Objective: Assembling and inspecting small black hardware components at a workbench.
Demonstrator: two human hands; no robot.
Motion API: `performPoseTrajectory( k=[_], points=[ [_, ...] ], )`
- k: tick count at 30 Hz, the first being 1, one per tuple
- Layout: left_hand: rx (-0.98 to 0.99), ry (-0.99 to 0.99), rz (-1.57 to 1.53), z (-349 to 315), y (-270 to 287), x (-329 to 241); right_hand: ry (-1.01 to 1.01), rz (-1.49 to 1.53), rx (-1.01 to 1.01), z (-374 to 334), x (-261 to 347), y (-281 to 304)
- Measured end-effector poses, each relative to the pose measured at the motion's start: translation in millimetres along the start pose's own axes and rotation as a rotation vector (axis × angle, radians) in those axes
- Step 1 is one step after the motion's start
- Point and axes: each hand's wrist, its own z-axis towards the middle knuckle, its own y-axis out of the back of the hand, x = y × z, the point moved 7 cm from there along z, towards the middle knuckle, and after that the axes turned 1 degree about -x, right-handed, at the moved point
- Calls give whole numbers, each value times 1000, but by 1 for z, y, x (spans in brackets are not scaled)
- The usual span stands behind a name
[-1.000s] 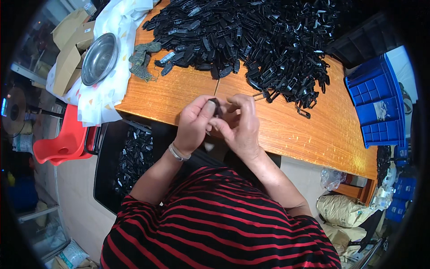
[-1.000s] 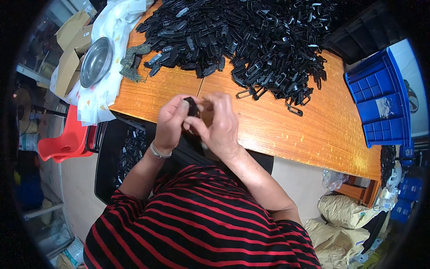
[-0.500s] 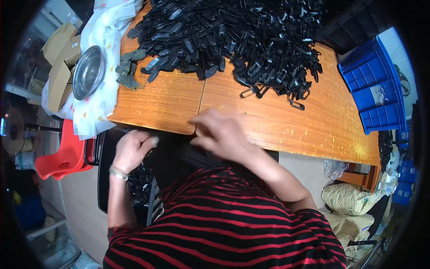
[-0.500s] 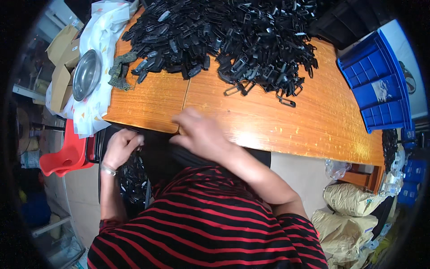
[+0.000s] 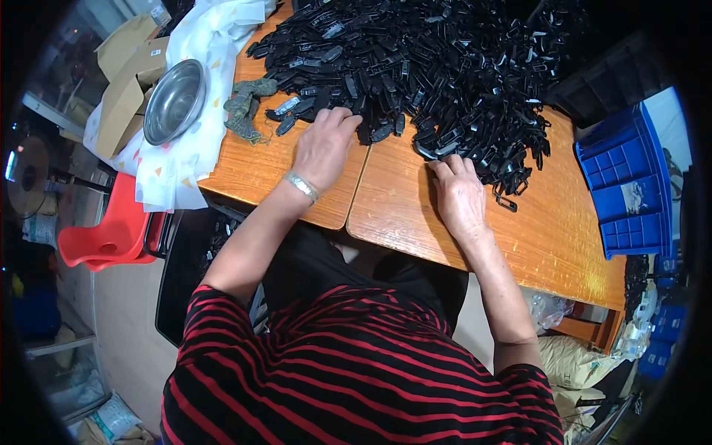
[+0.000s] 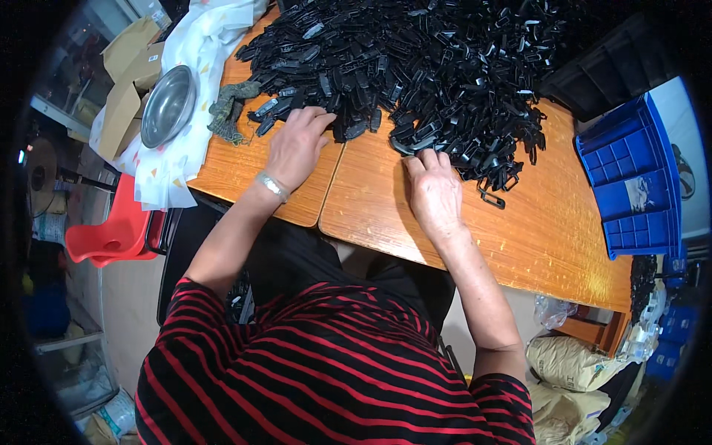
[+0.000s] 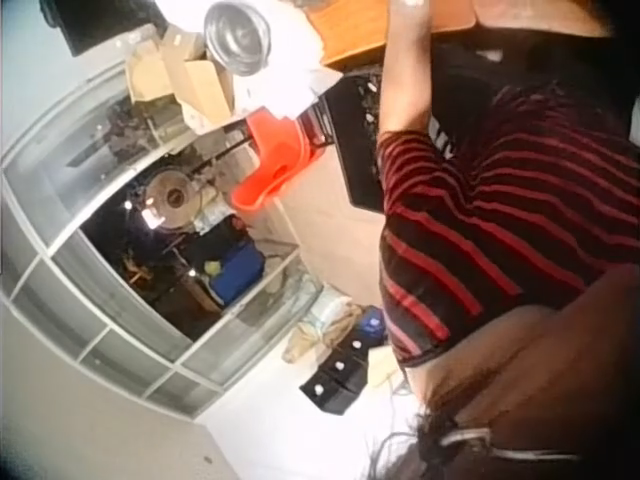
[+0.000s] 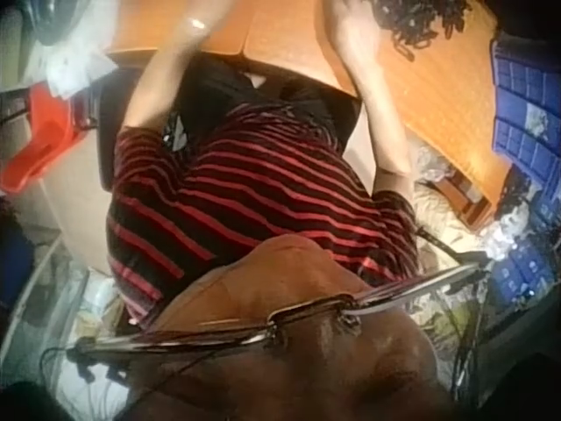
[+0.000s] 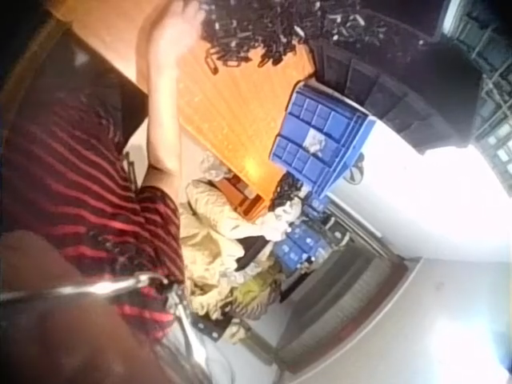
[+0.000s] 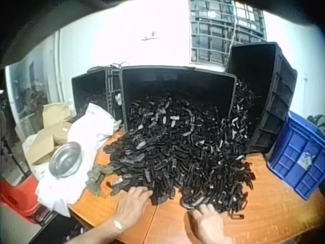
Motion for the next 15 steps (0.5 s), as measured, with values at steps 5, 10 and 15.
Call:
performPoseTrajectory(
  k=[5,10,15],
  points=[
    [33,38,113,4,-7,7,131,108,-29,-1,22,2],
    [130,29,39,-9,2,-3,288,300,-3,4,52,-3],
    [229,24,-172,-29,5,-6,213,431,-22,16,43,-19]
  ],
)
